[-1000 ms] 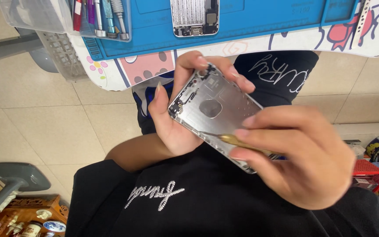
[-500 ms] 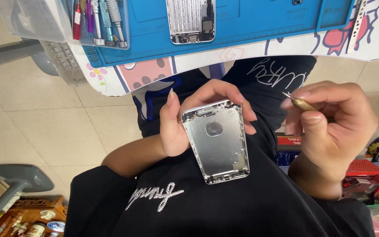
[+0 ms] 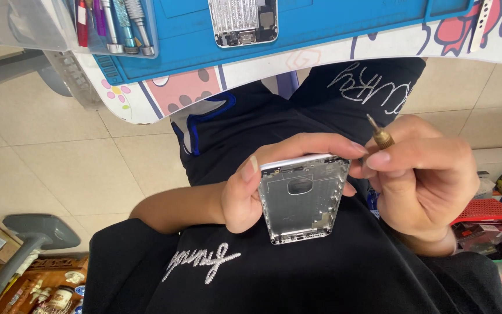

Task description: Replacing or repairing components inside a mobile phone chassis using precision tools.

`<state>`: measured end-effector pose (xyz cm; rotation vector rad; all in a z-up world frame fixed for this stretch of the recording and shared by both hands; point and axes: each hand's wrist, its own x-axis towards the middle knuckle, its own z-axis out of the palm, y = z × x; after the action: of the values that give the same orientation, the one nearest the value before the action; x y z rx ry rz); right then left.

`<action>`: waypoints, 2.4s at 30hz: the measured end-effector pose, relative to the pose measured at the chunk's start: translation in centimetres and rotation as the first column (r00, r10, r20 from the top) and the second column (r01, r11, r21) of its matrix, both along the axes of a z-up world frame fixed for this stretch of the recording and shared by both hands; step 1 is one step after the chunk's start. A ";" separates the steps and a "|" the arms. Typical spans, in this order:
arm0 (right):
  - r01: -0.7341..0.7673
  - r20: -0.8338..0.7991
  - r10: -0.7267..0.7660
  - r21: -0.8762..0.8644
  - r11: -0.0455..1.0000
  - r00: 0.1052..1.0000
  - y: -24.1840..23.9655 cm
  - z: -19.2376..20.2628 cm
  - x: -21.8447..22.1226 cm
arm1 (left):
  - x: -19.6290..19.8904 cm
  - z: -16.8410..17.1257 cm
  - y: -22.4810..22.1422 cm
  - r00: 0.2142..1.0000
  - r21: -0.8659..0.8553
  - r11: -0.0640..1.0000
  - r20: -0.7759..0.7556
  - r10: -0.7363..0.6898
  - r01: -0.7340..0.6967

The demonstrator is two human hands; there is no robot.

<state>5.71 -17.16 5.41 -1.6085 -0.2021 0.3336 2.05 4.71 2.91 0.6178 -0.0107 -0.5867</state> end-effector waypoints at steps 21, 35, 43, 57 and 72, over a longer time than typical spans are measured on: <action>0.141 -0.021 -0.140 0.043 0.989 0.990 1.0 -1.0 2.3 | -0.4 -1.3 0.6 0.990 -0.157 0.980 -0.053 -0.132 0.122; 0.195 0.138 -0.155 -0.350 0.916 0.978 -2.2 -8.4 7.5 | -0.1 -3.8 0.5 0.978 -0.231 0.957 -0.074 -0.196 0.174; 0.143 0.159 -0.078 -0.453 0.880 0.984 -0.8 -9.1 9.8 | 1.2 -3.7 3.2 0.986 -0.096 0.994 -0.163 0.035 -0.051; 0.190 0.238 -0.054 -0.599 0.778 0.970 -0.2 -11.1 11.2 | 2.6 -4.0 4.6 0.965 0.017 0.987 -0.209 0.158 -0.158; 0.190 0.335 0.051 -0.646 0.739 0.941 0.4 -11.9 11.6 | 2.5 -5.0 4.4 0.965 -0.086 0.978 -0.201 0.167 -0.187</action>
<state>17.36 -16.76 -6.53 -2.3978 -0.2989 0.0583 4.52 9.08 -2.11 0.4523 0.1933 -0.4665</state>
